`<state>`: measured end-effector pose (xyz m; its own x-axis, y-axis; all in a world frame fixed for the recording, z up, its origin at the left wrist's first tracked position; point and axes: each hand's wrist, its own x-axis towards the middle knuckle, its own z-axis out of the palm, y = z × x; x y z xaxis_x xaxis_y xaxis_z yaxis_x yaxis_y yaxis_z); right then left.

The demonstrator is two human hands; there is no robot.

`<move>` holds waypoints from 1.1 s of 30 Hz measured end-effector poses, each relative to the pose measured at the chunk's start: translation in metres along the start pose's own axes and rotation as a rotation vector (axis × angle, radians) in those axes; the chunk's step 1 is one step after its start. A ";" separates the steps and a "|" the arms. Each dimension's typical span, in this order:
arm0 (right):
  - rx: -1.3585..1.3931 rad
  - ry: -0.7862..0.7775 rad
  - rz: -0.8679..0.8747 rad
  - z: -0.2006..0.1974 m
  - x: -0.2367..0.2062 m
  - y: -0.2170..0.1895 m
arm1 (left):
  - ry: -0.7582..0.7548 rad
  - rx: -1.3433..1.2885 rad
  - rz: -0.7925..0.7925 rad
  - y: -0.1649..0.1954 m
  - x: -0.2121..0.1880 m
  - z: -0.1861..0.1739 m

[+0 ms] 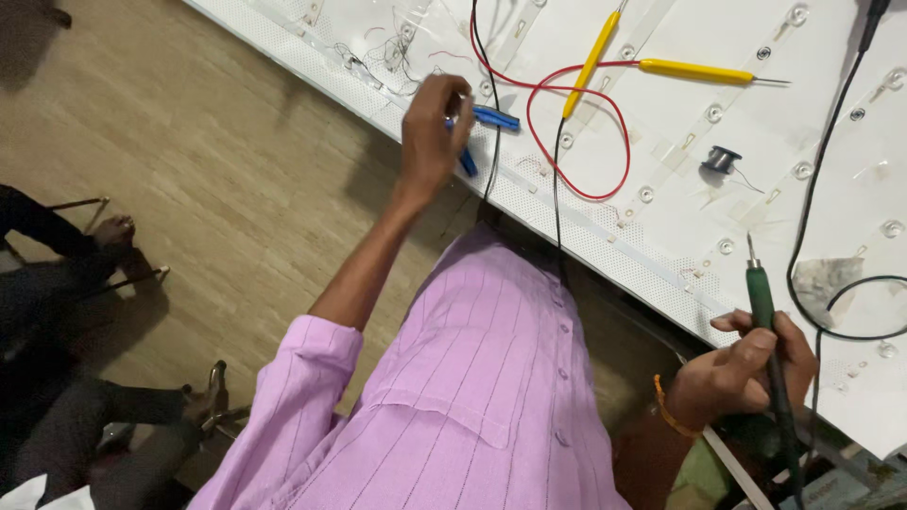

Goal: The person solders wires onto the back of a light panel, holding a soldering iron in one hand and positioning wire ends on the panel with the other. They use pliers to trim and adjust wires, handle a multimeter with test leads on the panel, and touch the soldered joints by hand between soldering passes.

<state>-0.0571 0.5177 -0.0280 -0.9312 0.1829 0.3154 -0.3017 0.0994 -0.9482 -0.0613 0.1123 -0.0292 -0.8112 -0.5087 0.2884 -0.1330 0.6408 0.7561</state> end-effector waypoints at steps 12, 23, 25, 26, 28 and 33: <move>-0.082 0.063 -0.007 0.062 -0.043 -0.024 | -0.267 0.190 0.391 -0.050 0.084 -0.014; -0.143 0.176 -0.021 0.058 -0.048 -0.031 | -0.168 0.011 0.244 -0.072 0.078 -0.018; -0.111 0.213 0.022 0.061 -0.054 -0.030 | -0.124 -0.238 0.008 -0.079 0.075 -0.025; -0.109 0.205 0.029 0.063 -0.056 -0.029 | -0.097 -0.362 -0.052 -0.082 0.073 -0.030; -0.105 0.186 0.040 0.066 -0.059 -0.027 | -0.068 -0.546 -0.153 -0.083 0.068 -0.035; -0.092 0.119 0.035 0.081 -0.053 -0.026 | -0.058 -0.934 -0.385 -0.066 0.058 -0.042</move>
<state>-0.0159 0.4266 -0.0228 -0.9084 0.3020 0.2893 -0.2439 0.1793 -0.9531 -0.0757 0.0163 -0.0378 -0.8369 -0.5411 -0.0825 0.0871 -0.2805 0.9559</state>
